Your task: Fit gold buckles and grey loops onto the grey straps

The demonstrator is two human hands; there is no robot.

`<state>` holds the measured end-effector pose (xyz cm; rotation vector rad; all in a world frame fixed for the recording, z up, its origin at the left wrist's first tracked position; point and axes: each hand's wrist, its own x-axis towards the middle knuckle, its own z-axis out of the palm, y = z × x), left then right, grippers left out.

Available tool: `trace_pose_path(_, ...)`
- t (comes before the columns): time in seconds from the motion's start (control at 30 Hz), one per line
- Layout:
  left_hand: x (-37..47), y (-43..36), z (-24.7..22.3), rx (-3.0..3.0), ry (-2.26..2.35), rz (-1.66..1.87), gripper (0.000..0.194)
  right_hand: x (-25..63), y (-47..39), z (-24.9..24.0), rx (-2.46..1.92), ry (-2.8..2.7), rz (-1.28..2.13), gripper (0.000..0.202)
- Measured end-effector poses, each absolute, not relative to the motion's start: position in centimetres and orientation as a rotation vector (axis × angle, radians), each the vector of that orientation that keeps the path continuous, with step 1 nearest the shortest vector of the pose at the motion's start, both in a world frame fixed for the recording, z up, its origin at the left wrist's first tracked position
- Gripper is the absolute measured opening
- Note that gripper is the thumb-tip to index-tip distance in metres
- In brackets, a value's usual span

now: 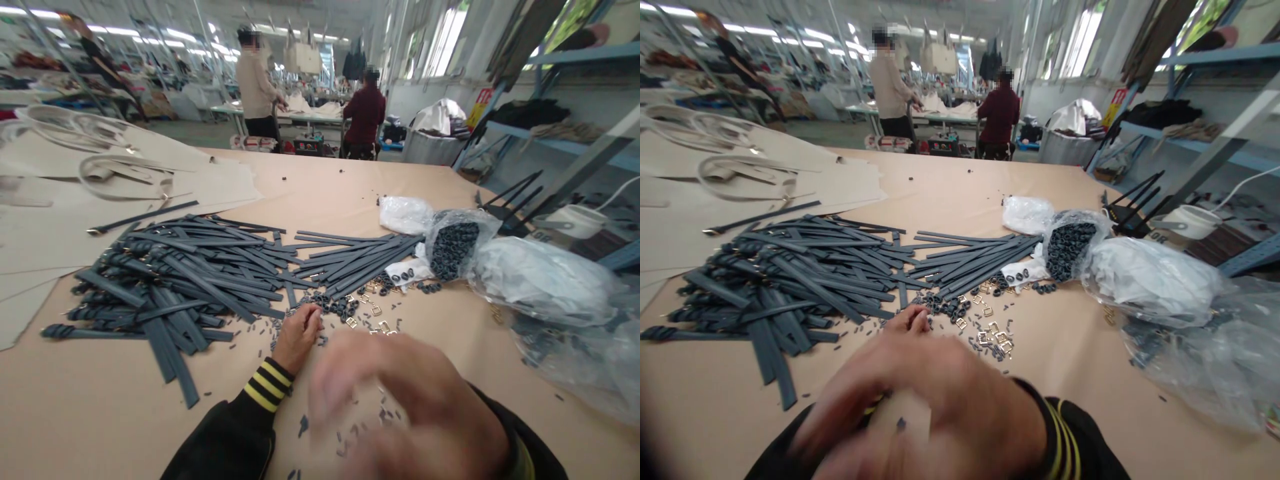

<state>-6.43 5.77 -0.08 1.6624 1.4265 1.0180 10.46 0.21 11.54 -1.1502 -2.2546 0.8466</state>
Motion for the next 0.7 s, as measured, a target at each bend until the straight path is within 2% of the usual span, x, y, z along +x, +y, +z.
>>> trace_pose_path(0.07, -6.4, 5.7, 0.2, 1.676, 1.412, 1.022, 0.018, 10.9, 5.0, 10.3, -1.205, -2.275, 0.68, 0.036)
trace_pose_path(0.17, -6.3, 5.6, 0.3, 1.664, 1.394, 0.999, 0.02, 12.1, 11.4, 6.8, -1.551, -2.361, 0.236, 0.02)
trace_pose_path(0.33, -6.3, 5.6, -0.1, 1.648, 1.387, 0.99, 0.021, 13.1, 14.9, 2.6, -1.596, -2.457, 0.132, 0.013)
trace_pose_path(0.57, -6.4, 5.6, -0.2, 1.673, 1.391, 0.995, 0.021, 12.6, 13.6, 3.6, -1.529, -2.512, -0.008, 0.005)
trace_pose_path(0.7, -6.5, 5.6, 0.1, 1.681, 1.432, 1.112, 0.021, 12.4, 12.6, 5.0, -1.439, -2.553, -0.041, 0.01)
